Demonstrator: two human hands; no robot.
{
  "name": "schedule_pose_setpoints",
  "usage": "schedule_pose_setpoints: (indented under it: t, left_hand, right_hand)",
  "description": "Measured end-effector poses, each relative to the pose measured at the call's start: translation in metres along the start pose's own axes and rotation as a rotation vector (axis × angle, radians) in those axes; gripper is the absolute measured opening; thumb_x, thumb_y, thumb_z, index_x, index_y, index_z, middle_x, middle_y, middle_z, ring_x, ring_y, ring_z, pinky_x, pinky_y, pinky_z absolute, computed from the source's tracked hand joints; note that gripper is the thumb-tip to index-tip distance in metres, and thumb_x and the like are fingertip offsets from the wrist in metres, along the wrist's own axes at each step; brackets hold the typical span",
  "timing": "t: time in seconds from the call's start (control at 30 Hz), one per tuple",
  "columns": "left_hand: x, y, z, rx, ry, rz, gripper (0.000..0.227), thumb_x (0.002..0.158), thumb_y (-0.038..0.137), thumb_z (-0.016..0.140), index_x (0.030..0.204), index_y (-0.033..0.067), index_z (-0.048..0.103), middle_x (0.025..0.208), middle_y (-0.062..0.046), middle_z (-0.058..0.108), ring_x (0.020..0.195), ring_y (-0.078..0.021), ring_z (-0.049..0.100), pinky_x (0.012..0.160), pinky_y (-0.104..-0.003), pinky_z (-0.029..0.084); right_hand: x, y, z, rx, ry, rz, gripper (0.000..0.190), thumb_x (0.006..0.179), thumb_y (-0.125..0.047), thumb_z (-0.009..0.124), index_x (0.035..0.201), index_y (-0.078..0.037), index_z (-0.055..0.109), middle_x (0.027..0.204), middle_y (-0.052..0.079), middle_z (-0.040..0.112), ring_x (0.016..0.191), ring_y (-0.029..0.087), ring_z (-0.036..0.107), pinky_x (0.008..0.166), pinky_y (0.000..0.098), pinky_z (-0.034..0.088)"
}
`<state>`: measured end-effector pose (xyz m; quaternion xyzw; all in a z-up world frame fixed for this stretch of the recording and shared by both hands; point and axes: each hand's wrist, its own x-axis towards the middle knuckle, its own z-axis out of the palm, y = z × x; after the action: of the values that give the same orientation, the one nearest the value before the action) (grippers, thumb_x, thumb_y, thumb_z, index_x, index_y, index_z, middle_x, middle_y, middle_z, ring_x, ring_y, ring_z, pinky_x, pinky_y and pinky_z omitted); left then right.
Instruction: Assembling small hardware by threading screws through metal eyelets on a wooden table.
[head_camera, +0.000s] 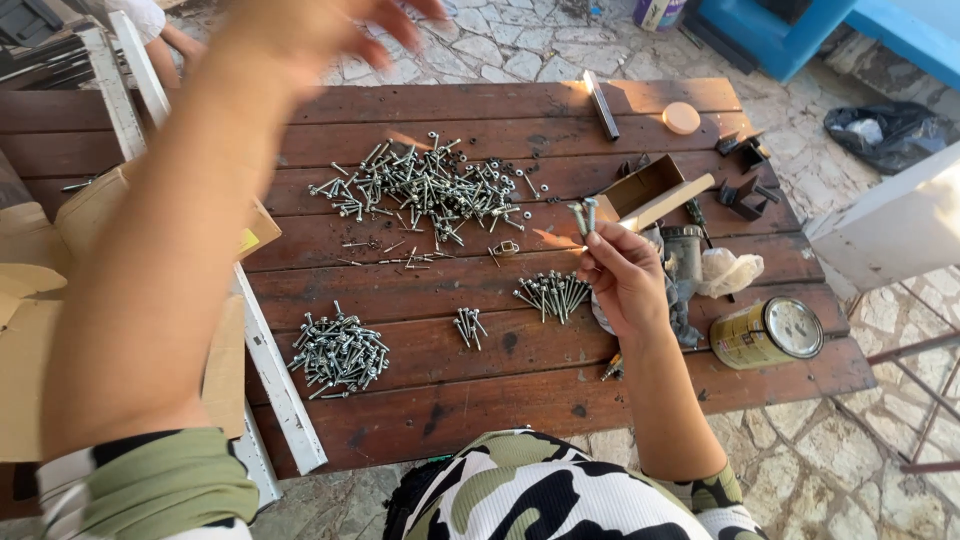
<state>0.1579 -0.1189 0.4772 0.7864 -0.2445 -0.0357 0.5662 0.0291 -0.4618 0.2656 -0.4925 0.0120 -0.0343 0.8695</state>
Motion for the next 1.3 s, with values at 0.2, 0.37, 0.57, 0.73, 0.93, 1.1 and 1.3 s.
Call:
schedule_pose_setpoints:
  t: [0.2,0.37,0.57,0.73,0.93,1.1,1.3]
  left_hand:
    - [-0.027,0.029,0.105,0.059,-0.460,-0.350,0.067,0.082,0.030,0.076,0.142,0.0054,0.060,0.099,-0.011,0.082,0.076,-0.0174,0.078,0.050,-0.025,0.062]
    - [-0.030,-0.007,0.117,-0.106,-0.347,-0.271,0.022,0.091,0.022,0.074,0.105,0.0053,0.077,0.085,-0.008,0.079,0.071,-0.0113,0.074,0.050,-0.024,0.060]
    - [-0.031,-0.014,0.106,-0.079,-0.256,-0.364,0.028,0.095,0.032,0.069,0.094,0.0053,0.079,0.080,-0.009,0.078,0.067,-0.0120,0.072,0.050,-0.026,0.060]
    - [-0.031,-0.039,0.094,0.012,-0.232,-0.457,0.027,0.098,0.029,0.068,0.092,0.0043,0.078,0.079,-0.010,0.078,0.062,-0.0140,0.070,0.051,-0.026,0.057]
    - [-0.052,-0.067,0.080,-0.051,-0.169,-0.431,0.035,0.096,0.038,0.065,0.104,0.0063,0.076,0.084,-0.012,0.080,0.062,-0.0130,0.071,0.049,-0.024,0.058]
    - [-0.062,-0.160,0.087,-0.257,0.014,-0.255,0.039,0.093,0.038,0.079,0.114,0.0059,0.075,0.093,-0.013,0.079,0.078,-0.0165,0.077,0.058,-0.025,0.068]
    - [-0.078,-0.188,0.103,-0.366,0.202,-0.192,0.028,0.086,0.024,0.087,0.104,0.0049,0.078,0.083,-0.009,0.079,0.084,-0.0139,0.077,0.072,-0.025,0.066]
  right_hand:
    - [0.015,-0.022,0.061,-0.055,-0.165,-0.055,0.019,0.093,-0.003,0.073,0.109,0.005,0.072,0.088,0.009,0.074,0.063,0.010,0.064,0.056,0.0218,0.061]
    - [0.019,-0.009,0.071,-0.028,-0.233,-0.031,0.013,0.094,-0.002,0.073,0.105,0.004,0.073,0.085,0.007,0.071,0.063,0.009,0.064,0.058,0.0227,0.063]
    - [0.032,0.010,0.072,0.005,-0.275,0.063,0.014,0.095,0.000,0.070,0.108,0.005,0.072,0.082,0.008,0.068,0.065,0.012,0.063,0.060,0.0268,0.063]
    - [0.046,0.036,0.069,0.031,-0.222,0.236,0.025,0.093,0.002,0.070,0.118,0.005,0.072,0.097,0.014,0.075,0.072,0.016,0.073,0.067,0.0264,0.067]
    - [0.044,0.057,0.089,0.076,-0.216,0.319,0.013,0.092,0.003,0.072,0.105,0.000,0.073,0.088,0.010,0.072,0.062,0.010,0.060,0.056,0.0225,0.057]
    - [0.049,0.082,0.095,0.109,-0.191,0.267,0.023,0.097,-0.001,0.069,0.119,0.007,0.069,0.099,0.016,0.075,0.066,0.007,0.063,0.059,0.0236,0.066]
    - [0.049,0.103,0.113,0.054,-0.213,0.266,0.022,0.095,-0.001,0.072,0.115,0.007,0.071,0.094,0.016,0.075,0.066,0.008,0.064,0.059,0.0257,0.067]
